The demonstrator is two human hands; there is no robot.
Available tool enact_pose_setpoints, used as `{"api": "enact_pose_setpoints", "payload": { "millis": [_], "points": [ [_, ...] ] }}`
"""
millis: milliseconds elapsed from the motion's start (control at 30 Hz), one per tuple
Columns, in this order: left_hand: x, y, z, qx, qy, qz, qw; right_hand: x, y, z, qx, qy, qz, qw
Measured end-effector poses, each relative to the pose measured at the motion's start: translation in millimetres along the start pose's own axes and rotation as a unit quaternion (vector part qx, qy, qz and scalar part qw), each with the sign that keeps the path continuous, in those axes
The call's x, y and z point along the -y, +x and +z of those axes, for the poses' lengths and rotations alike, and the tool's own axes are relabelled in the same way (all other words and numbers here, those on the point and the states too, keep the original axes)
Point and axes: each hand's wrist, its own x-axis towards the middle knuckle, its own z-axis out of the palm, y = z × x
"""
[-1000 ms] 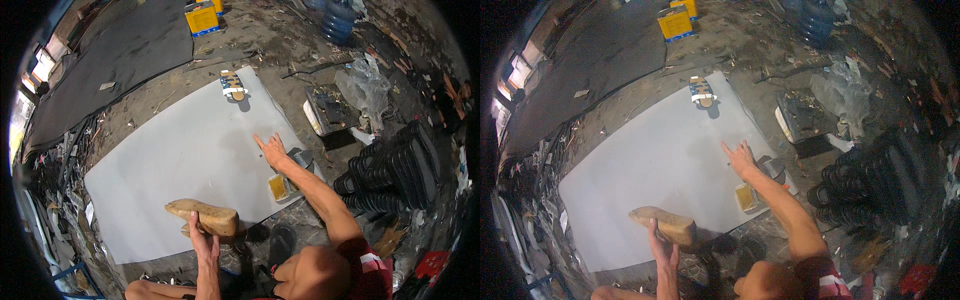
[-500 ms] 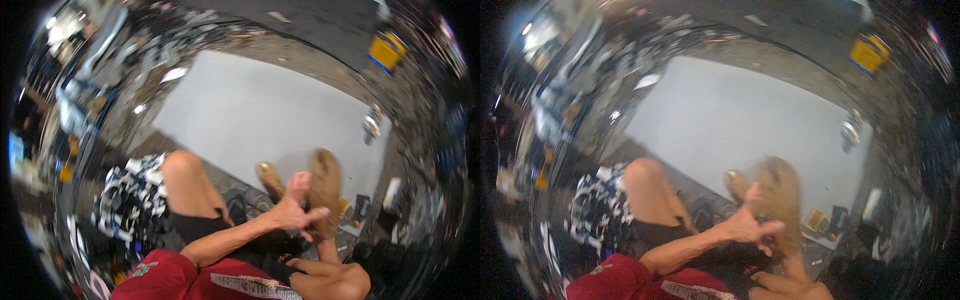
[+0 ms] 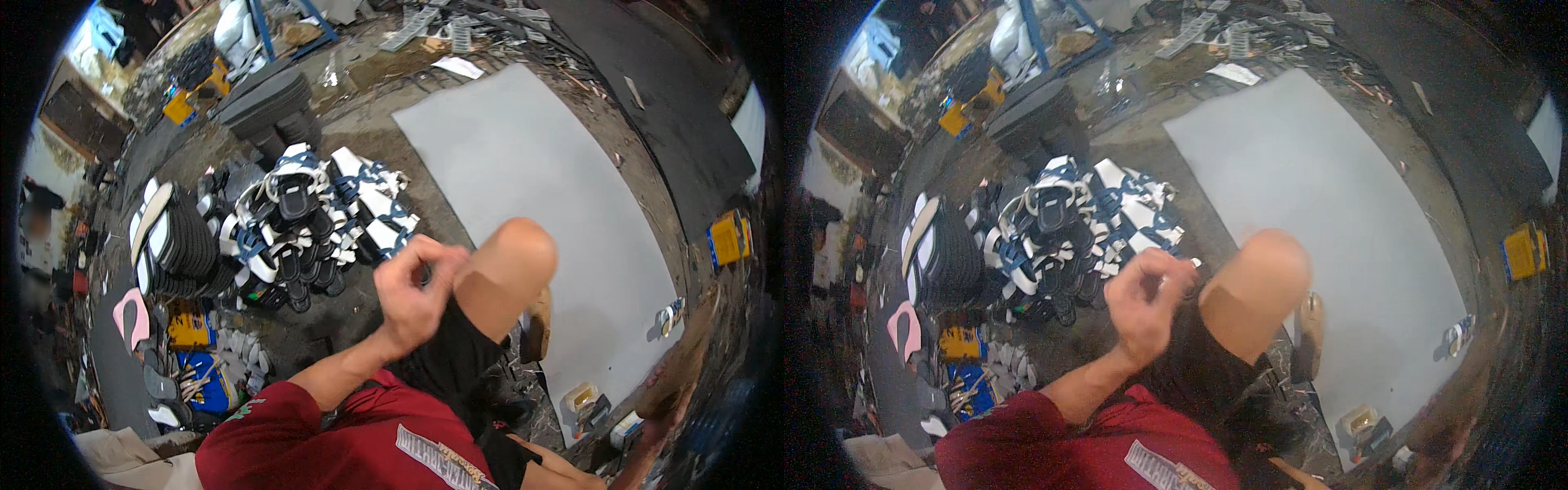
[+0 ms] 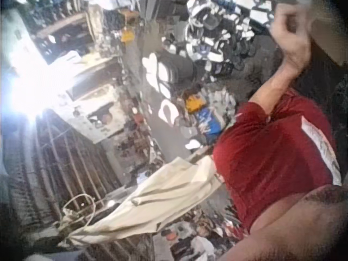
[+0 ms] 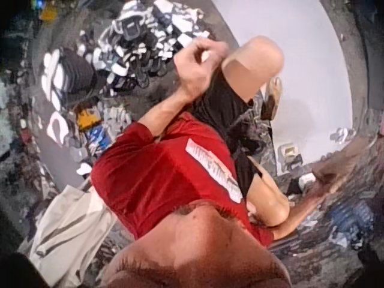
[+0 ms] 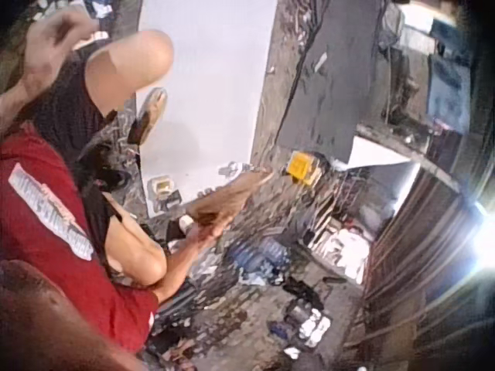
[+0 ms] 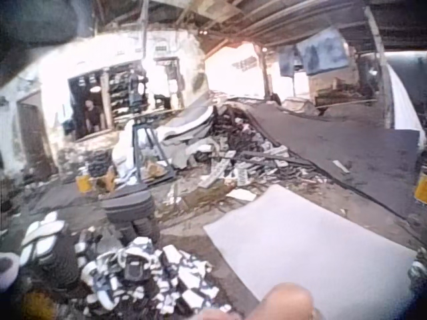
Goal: The person sits on the floor and applies glue to the soles of several sandals using a brush. They handle each sandal one at a time, dip the brush into a container of glue, and spread the adhesive on the sole before placing the sandal on a white sheet.
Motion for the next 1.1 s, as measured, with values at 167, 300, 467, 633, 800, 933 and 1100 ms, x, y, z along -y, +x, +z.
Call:
{"api": "enact_pose_setpoints", "payload": {
  "millis": [167,300,467,633,800,933,1100],
  "points": [
    [190,-65,-108,-0.314,-0.234,-0.486,0.781,19,28,55,-0.070,-0.283,0.054,0.955],
    [189,-96,-115,-0.368,-0.153,-0.528,0.750,-14,17,117,-0.049,-0.363,0.109,0.924],
    [106,-13,-132,-0.403,-0.273,-0.247,0.838,-69,9,140,-0.061,-0.341,0.184,0.920],
    [85,53,-165,-0.440,-0.282,-0.222,0.823,-81,3,164,-0.081,-0.334,0.206,0.916],
    [95,58,-173,-0.423,-0.262,-0.166,0.852,-81,-9,151,-0.156,-0.389,0.197,0.887],
    [82,47,-142,-0.357,-0.293,-0.107,0.881,-70,-19,155,-0.151,-0.438,0.205,0.862],
    [50,48,-94,-0.288,-0.287,-0.047,0.913,-53,-30,167,-0.087,-0.521,0.207,0.823]
  ]
}}
